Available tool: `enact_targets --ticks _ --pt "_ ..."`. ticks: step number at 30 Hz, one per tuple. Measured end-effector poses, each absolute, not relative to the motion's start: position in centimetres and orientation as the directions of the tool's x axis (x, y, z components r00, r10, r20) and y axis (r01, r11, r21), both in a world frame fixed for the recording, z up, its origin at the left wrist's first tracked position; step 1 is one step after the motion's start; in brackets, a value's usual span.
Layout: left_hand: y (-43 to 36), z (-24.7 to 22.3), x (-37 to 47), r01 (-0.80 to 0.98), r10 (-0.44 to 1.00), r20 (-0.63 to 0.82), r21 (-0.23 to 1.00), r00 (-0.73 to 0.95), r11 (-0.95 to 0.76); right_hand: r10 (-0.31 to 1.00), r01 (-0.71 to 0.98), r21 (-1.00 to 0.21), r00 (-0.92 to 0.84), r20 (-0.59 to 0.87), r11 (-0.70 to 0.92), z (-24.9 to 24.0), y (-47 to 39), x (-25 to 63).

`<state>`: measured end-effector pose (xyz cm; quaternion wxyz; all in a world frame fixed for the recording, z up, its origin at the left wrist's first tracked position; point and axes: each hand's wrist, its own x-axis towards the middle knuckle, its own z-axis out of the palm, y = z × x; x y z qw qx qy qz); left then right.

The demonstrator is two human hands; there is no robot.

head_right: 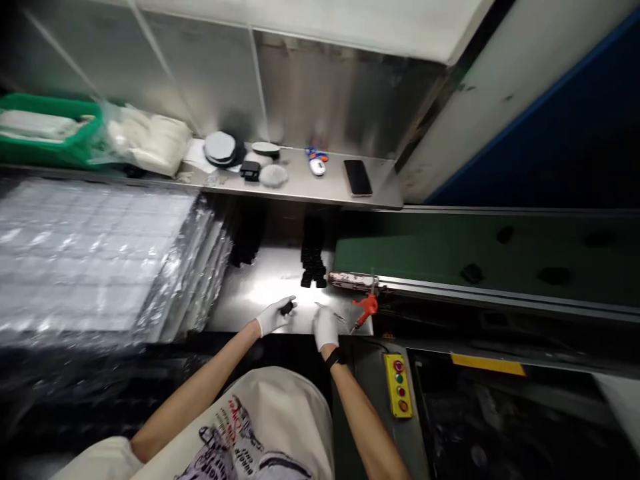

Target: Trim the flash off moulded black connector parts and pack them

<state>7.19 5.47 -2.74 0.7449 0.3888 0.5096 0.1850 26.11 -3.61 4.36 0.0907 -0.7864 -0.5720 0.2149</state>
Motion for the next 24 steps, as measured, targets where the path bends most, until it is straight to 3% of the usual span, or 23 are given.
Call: enact_targets --ticks 3,5,6,8,11,15,20,23,24 --pt "8.0 -4.2 10.1 0.367 0.713 -0.593 0.801 0.374 0.473 0.957 0.887 -0.359 0.274 -0.100 -0.291 8.2 -4.4 31.0" --pt "9.3 -5.2 11.3 0.501 0.749 -0.548 0.799 0.373 0.334 0.899 0.866 -0.298 0.435 0.048 -0.403 12.2 -3.7 38.3" --pt "9.8 -5.5 11.7 0.552 0.764 -0.521 0.791 0.380 0.264 0.761 0.774 -0.267 0.624 0.178 -0.574 14.5 -3.1 42.8" --pt "10.3 -6.1 11.8 0.628 0.787 -0.470 0.766 0.400 0.137 0.556 0.620 -0.247 0.781 0.285 -0.745 18.7 -1.5 52.1" --pt "10.2 -6.8 11.3 0.690 0.805 -0.416 0.724 0.422 0.013 0.386 0.437 -0.234 0.893 0.233 -0.869 21.6 1.1 62.6" --pt "9.7 -8.2 10.3 0.712 0.831 -0.383 0.701 0.404 -0.024 0.446 0.452 -0.188 0.892 0.079 -0.872 19.4 3.2 67.1" --pt "9.8 -10.1 10.2 0.666 0.853 -0.348 0.746 0.388 0.001 0.588 0.586 -0.193 0.807 0.055 -0.787 19.0 3.6 65.7" --pt "10.1 -11.2 10.8 0.599 0.865 -0.334 0.799 0.374 0.050 0.584 0.629 -0.256 0.777 0.236 -0.734 20.7 1.7 59.1" --pt "10.2 -11.6 11.1 0.570 0.870 -0.332 0.819 0.365 0.074 0.552 0.673 -0.338 0.736 0.391 -0.658 20.8 0.7 55.2"
